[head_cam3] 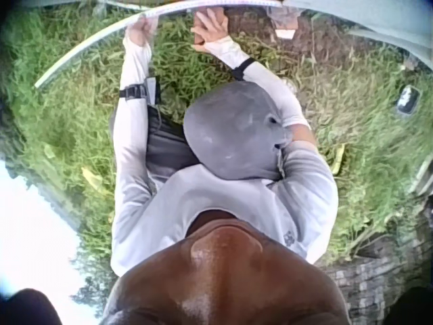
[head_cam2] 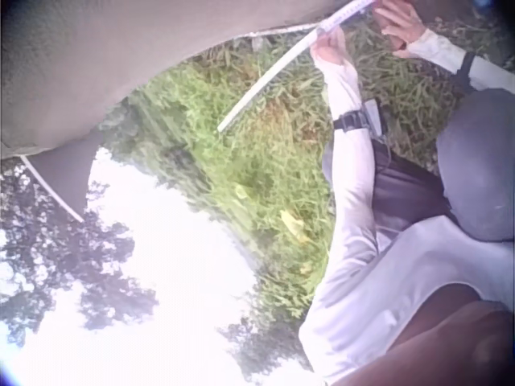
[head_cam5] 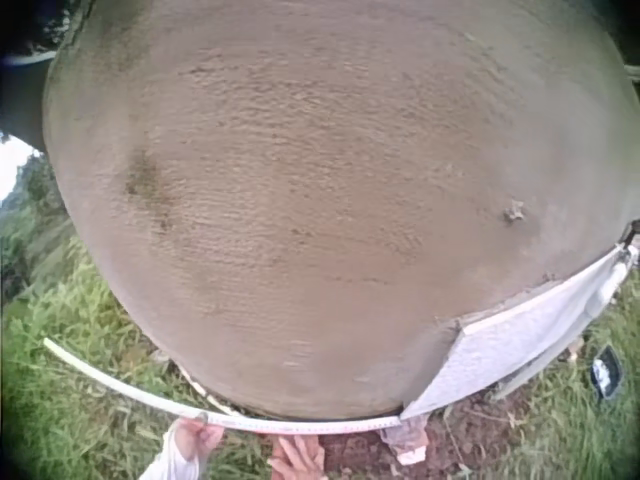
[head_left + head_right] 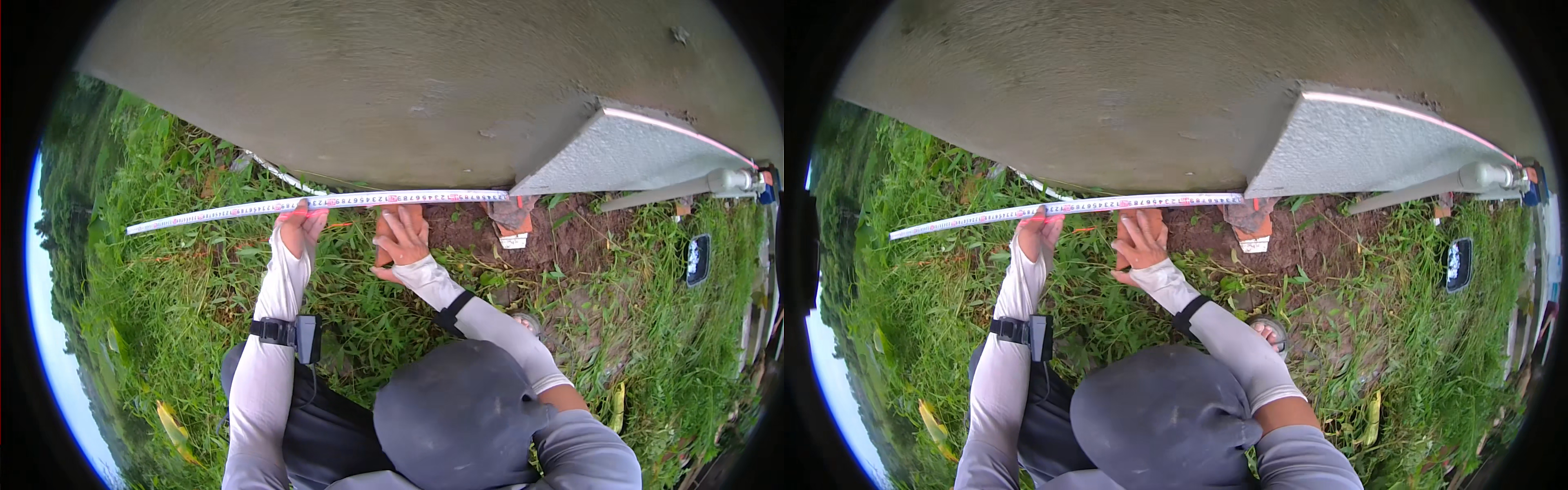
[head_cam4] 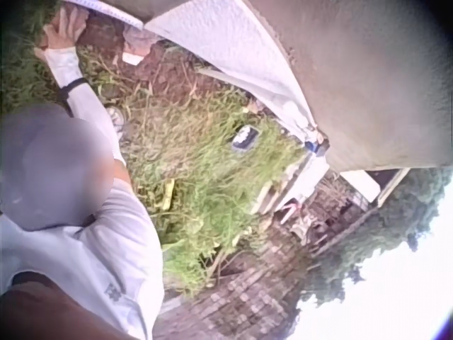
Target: Measuring and cutting ceramic tiles with an angle grinder, then measuring a concrete wall for placement.
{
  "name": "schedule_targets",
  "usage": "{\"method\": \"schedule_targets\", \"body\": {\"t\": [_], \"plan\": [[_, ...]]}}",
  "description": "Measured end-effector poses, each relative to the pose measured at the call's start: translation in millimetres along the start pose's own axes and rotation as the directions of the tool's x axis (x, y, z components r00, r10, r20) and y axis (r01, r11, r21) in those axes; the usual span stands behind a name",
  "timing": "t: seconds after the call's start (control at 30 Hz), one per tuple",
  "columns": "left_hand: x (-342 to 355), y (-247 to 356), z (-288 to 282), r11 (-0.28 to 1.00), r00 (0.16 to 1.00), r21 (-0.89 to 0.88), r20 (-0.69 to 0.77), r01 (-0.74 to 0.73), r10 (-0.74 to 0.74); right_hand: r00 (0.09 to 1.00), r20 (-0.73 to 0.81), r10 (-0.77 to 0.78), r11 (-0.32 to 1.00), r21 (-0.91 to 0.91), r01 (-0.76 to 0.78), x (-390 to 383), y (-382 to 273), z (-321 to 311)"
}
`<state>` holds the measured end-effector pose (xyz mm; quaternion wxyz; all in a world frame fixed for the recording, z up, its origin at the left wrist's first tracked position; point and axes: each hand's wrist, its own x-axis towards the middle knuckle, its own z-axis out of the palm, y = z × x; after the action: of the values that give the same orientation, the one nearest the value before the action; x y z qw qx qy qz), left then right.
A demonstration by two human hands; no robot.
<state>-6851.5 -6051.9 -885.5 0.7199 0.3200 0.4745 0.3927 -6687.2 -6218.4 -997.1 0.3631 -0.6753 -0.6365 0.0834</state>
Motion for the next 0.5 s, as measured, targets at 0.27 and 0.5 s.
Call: {"method": "schedule_targets", "body": {"t": [0.27, 0.5], "plan": [[3, 5, -3, 0.999, 1.0, -0.031, -0.026, -0.014, 0.013, 0.997, -0.028, -0.072, 0.997, -0.008, 0.072, -9, -7, -26], [-2, 7, 2, 0.999, 1.0, -0.051, -0.005, -0.01, 0.01, 0.996, 0.014, -0.083, 0.965, -0.25, 0.084, -10, 14, 2]]}}
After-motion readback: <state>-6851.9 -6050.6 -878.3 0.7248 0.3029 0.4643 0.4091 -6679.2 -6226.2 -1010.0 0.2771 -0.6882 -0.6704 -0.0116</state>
